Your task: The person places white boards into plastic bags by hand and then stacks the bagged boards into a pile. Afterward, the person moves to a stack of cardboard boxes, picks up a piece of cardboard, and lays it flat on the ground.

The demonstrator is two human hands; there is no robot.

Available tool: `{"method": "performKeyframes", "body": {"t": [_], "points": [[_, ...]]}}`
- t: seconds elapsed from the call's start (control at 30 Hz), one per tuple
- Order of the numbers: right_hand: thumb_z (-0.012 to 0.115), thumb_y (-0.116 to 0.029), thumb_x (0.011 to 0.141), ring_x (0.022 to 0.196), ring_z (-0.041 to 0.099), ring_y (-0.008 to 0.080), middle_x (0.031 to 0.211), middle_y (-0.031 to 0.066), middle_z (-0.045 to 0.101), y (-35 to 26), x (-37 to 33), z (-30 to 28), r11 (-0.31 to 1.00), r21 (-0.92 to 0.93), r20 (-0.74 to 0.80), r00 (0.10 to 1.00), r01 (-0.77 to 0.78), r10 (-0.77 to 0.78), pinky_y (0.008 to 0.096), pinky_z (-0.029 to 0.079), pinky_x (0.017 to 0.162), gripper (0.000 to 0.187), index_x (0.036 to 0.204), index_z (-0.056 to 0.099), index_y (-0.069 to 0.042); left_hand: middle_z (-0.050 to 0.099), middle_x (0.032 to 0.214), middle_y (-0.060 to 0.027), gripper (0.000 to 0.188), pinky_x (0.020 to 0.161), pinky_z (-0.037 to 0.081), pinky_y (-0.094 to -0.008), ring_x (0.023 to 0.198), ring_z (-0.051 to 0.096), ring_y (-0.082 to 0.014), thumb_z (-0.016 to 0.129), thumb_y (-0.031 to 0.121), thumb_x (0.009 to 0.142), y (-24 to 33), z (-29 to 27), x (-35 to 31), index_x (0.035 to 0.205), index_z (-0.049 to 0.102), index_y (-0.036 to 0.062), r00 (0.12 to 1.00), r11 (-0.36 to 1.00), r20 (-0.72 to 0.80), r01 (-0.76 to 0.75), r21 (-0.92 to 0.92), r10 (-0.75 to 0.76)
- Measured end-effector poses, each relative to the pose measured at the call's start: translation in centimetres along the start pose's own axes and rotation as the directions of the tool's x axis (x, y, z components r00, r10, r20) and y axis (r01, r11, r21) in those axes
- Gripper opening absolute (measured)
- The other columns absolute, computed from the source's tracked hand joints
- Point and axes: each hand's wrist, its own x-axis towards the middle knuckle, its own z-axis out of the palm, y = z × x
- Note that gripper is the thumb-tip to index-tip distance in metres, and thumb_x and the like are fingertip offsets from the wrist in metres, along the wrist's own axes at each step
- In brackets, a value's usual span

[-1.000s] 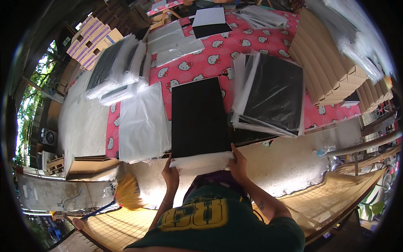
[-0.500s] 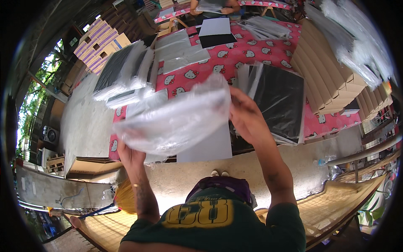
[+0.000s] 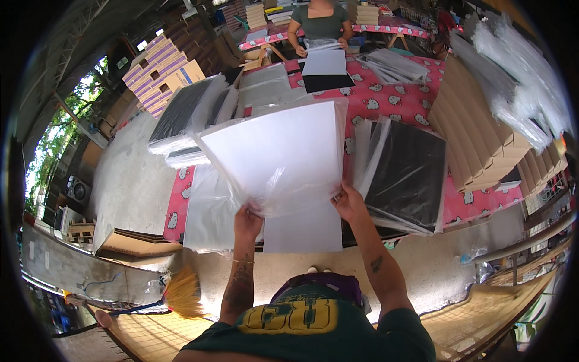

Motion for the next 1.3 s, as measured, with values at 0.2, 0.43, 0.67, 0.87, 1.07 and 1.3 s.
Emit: {"method": "performKeyframes", "body": {"t": [0.2, 0.43, 0.67, 0.87, 1.07, 1.3], "points": [[0.049, -0.016, 0.094, 0.093, 0.051, 0.0178, 0.099, 0.002, 0.054, 2.4, 2.7, -2.8, 0.994, 0.111, -0.142, 0.99, 0.015, 0.001, 0.04, 0.042, 0.084, 0.017, 0.111, 0.051, -0.012, 0.061, 0.091, -0.011, 0.022, 0.084, 0.045, -0.0351, 0.087, 0.057, -0.0236, 0.047, 0.014, 0.091, -1.0, -0.4, -1.5, 0.102, 0.057, -0.0029, 0.968, 0.98, -0.25, 0.018, 0.196, 0.032], [0.044, -0.024, 0.097, 0.109, 0.055, 0.0209, 0.118, 0.0094, 0.057, -2.4, -1.5, 3.5, 0.763, -0.052, 0.351, 0.704, -0.644, 0.618, 0.0382, 0.045, 0.093, 0.028, 0.121, 0.05, -0.009, 0.064, 0.1, -0.0077, 0.02, 0.082, 0.047, -0.0282, 0.09, 0.058, -0.0152, 0.057, 0.008, 0.088, 3.9, 4.0, -3.9, 0.102, 0.06, -0.0053, 0.967, 0.793, 0.234, -0.223, 0.567, 0.104], [0.057, -0.02, 0.092, 0.078, 0.058, 0.0117, 0.081, -0.0004, 0.062, 0.4, -2.2, 1.4, 0.99, 0.143, 0.335, 0.941, 0.004, -0.052, 0.0289, 0.049, 0.078, 0.016, 0.107, 0.058, -0.014, 0.059, 0.083, 0.001, 0.012, 0.07, 0.04, -0.0215, 0.073, 0.048, -0.0042, 0.065, 0.013, 0.087, 6.3, 14.3, -7.4, 0.085, 0.055, 0.0079, 0.817, 0.604, 0.115, -0.504, 0.617, 0.565], [0.058, -0.027, 0.092, 0.086, 0.058, 0.0135, 0.094, -0.0001, 0.062, 0.7, -2.5, 1.0, 0.97, 0.203, 0.157, 0.974, 0.131, -0.164, 0.0314, 0.046, 0.085, 0.027, 0.117, 0.055, -0.016, 0.056, 0.088, 0.001, 0.015, 0.068, 0.039, -0.0221, 0.077, 0.048, -0.0057, 0.06, 0.016, 0.091, 6.8, 15.2, -6.8, 0.097, 0.054, 0.0037, 0.805, 0.665, 0.17, -0.572, 0.48, 0.569], [0.055, -0.029, 0.093, 0.123, 0.044, 0.0198, 0.133, 0.0057, 0.048, 1.2, -8.7, 9.1, 0.915, 0.385, 0.515, 0.793, 0.125, -0.325, 0.0383, 0.035, 0.105, 0.049, 0.136, 0.038, -0.012, 0.059, 0.089, 0.0004, 0.014, 0.072, 0.044, -0.026, 0.081, 0.051, -0.0062, 0.059, 0.018, 0.092, 5.8, 16.1, -6.2, 0.099, 0.055, 0.0063, 0.848, 0.705, 0.153, -0.511, 0.492, 0.508], [0.051, -0.021, 0.095, 0.115, 0.053, 0.0227, 0.126, 0.0124, 0.051, -3.4, -5.8, 8.0, 0.728, 0.394, 0.127, 0.751, 0.561, -0.648, 0.0379, 0.042, 0.102, 0.04, 0.129, 0.041, -0.002, 0.063, 0.078, -0.0075, 0.041, 0.062, 0.053, -0.028, 0.062, 0.061, -0.0156, 0.05, 0.04, 0.095, -3.3, 15.7, -7.5, 0.087, 0.058, 0.0008, 0.973, 0.739, 0.22, -0.195, 0.644, 0.065]]}}
